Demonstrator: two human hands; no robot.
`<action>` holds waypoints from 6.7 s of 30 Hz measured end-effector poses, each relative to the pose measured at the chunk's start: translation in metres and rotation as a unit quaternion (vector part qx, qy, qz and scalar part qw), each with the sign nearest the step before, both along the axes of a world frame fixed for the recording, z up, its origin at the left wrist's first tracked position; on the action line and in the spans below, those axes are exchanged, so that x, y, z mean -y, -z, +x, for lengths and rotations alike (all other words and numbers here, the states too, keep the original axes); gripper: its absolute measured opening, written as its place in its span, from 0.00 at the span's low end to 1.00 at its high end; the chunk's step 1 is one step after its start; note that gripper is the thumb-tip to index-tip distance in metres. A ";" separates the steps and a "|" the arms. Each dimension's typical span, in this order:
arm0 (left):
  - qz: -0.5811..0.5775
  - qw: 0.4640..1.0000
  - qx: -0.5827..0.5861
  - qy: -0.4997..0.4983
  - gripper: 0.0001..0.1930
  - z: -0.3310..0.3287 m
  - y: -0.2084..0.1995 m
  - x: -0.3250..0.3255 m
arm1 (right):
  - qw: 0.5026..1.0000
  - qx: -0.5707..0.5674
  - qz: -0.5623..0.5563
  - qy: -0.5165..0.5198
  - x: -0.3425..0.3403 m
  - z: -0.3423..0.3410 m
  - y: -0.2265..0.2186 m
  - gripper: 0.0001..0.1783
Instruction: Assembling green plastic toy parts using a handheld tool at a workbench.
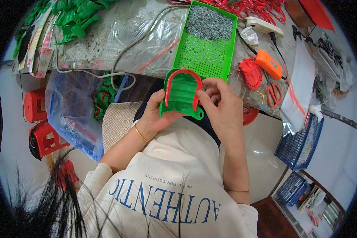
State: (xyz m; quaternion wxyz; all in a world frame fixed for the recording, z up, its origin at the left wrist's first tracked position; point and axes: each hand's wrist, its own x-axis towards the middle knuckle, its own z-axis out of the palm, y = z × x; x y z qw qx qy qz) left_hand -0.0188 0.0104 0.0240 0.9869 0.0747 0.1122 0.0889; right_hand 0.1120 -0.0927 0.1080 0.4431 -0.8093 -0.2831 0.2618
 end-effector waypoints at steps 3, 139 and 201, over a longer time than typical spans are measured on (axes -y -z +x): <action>-0.020 1.000 -0.002 0.008 0.37 -0.002 0.000 -0.001 | 1.000 0.005 -0.011 -0.007 0.000 -0.001 0.002 0.13; -0.133 0.991 0.027 0.017 0.40 0.001 0.000 0.015 | 0.935 -0.336 0.105 -0.050 0.019 0.011 0.032 0.25; -0.100 0.994 0.015 0.047 0.36 0.013 0.035 0.009 | 0.925 -0.029 0.373 0.058 -0.096 0.052 0.040 0.08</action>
